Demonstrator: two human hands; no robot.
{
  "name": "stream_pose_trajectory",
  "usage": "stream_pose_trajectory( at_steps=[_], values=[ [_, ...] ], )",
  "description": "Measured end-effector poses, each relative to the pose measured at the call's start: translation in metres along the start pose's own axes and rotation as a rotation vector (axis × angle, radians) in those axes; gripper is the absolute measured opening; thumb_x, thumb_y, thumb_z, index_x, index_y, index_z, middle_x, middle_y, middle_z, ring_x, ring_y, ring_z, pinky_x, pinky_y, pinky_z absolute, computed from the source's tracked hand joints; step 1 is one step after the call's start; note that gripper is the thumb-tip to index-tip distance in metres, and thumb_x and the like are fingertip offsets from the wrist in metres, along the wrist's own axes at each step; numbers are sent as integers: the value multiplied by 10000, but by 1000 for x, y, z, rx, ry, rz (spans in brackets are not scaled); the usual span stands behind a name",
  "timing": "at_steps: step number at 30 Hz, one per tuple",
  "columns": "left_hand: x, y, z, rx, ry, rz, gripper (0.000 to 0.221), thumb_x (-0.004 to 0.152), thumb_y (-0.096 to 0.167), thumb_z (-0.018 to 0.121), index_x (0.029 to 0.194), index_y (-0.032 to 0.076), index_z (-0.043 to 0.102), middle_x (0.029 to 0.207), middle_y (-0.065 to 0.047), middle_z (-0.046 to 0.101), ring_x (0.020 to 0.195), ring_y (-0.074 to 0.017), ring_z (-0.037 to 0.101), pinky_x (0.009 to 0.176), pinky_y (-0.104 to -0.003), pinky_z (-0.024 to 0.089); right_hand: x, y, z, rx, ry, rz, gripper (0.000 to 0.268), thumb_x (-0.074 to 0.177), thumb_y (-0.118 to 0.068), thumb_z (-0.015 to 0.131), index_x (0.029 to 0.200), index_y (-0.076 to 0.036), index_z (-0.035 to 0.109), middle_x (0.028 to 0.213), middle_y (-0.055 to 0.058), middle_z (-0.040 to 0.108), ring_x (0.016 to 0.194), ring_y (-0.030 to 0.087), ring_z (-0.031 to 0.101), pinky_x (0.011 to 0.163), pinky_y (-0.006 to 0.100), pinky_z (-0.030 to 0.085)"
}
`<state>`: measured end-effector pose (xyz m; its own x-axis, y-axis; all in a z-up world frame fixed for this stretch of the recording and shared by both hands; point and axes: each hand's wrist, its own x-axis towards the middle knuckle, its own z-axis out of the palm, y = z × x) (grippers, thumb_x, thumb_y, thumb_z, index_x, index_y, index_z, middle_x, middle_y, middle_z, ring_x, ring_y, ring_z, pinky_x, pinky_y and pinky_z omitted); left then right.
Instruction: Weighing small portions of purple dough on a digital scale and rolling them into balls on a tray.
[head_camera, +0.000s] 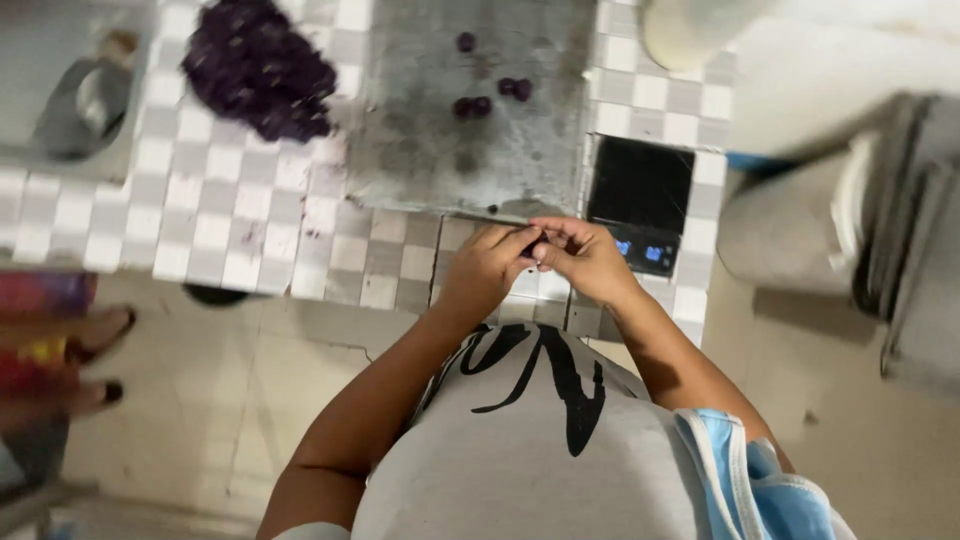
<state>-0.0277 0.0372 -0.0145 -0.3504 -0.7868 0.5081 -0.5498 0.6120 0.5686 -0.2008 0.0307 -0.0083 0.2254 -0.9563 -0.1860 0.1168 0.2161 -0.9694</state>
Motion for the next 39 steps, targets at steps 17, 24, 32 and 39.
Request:
stream_pose_trajectory(
  at_steps=[17,24,32,39],
  values=[
    [-105,69,-95,185,479,-717,300,682,23,713,944,136,619,790,-68,597,755,-283,644,645,-354,542,31,20,125,-192,-852,65,250,766,6,726,990,61,630,804,168,657,679,178,638,576,310,568],
    [-119,90,-119,385,528,-821,216,711,136,689,896,205,602,702,-21,552,729,-259,611,629,-370,524,23,5,160,-235,-993,37,219,788,34,678,1002,45,631,794,184,640,705,206,659,595,291,567],
    [-124,79,-136,315,672,-850,245,716,100,684,930,195,612,756,-11,579,695,-223,614,614,-335,520,43,-15,146,-217,-833,-26,239,830,-2,627,1068,17,614,884,188,630,752,227,647,569,301,563],
    [-110,67,-127,76,789,-875,369,824,36,586,1173,145,539,979,-171,592,776,-365,608,677,-431,519,67,-23,119,-88,-648,-38,358,850,16,577,1206,15,536,1011,148,609,870,205,641,585,230,549]
  ],
)
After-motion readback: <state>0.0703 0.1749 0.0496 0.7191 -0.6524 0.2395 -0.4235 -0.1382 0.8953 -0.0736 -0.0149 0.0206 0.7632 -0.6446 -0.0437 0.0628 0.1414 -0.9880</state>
